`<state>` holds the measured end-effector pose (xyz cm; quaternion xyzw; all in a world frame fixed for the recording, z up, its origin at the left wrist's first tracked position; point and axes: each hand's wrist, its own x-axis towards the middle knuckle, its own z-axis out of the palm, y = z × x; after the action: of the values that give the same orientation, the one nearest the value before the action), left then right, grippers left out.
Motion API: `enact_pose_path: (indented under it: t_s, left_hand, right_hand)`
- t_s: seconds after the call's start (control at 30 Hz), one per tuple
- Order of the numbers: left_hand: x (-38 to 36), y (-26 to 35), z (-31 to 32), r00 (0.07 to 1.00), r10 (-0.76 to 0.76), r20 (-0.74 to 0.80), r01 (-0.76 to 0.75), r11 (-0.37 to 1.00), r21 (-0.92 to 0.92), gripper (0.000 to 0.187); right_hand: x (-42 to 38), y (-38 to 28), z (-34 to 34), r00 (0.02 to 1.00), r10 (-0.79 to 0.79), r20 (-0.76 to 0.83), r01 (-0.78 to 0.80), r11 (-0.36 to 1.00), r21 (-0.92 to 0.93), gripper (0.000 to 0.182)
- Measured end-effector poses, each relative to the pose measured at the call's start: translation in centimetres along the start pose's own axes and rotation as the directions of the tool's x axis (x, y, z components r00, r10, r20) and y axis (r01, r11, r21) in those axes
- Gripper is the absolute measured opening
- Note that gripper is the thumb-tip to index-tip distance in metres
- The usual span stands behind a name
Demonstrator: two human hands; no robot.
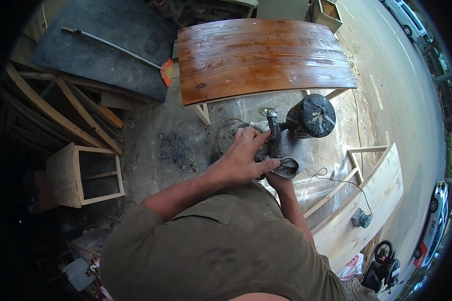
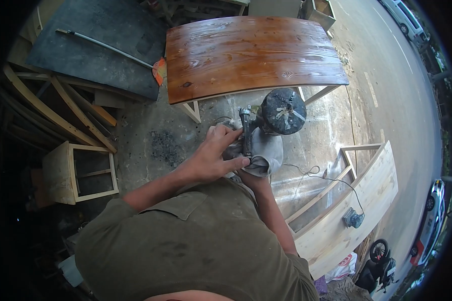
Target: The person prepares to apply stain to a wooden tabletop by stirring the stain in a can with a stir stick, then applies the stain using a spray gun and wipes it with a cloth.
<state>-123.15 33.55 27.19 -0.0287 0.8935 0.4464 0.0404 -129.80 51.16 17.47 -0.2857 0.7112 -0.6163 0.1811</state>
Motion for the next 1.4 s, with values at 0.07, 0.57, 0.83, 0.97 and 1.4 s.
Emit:
enact_pose_path:
  t_s: [0.07, 0.57, 0.83, 0.97, 1.4]
  left_hand:
    - [1.0, -5.0, 0.2, 0.997, 0.014, -0.081, -0.039, 0.946, -0.323, 0.065]
    - [4.0, -12.4, 4.2, 0.958, 0.079, 0.277, 0.200, 0.513, -0.835, 0.049]
    - [4.9, -5.3, 0.0, 0.978, 0.052, 0.204, 0.042, 0.901, -0.431, 0.106]
    - [5.6, -4.7, -0.8, 0.990, 0.032, 0.134, -0.010, 0.987, -0.161, 0.079]
    - [9.0, -4.7, 1.4, 0.926, -0.316, 0.207, 0.377, 0.750, -0.544, 0.053]
  right_hand:
    - [-0.8, 0.8, -0.1, 0.996, 0.064, -0.066, -0.068, 0.996, -0.058, 0.046]
    - [-0.2, -0.6, 3.0, 0.905, 0.257, -0.340, -0.322, 0.935, -0.150, 0.030]
    - [2.5, -0.4, 5.4, 0.918, -0.134, -0.373, 0.017, 0.954, -0.300, 0.032]
    - [3.1, -1.6, 6.3, 0.866, -0.196, -0.459, 0.046, 0.947, -0.319, 0.032]
    - [0.9, -0.9, 4.6, 0.905, -0.089, -0.416, -0.070, 0.934, -0.351, 0.039]
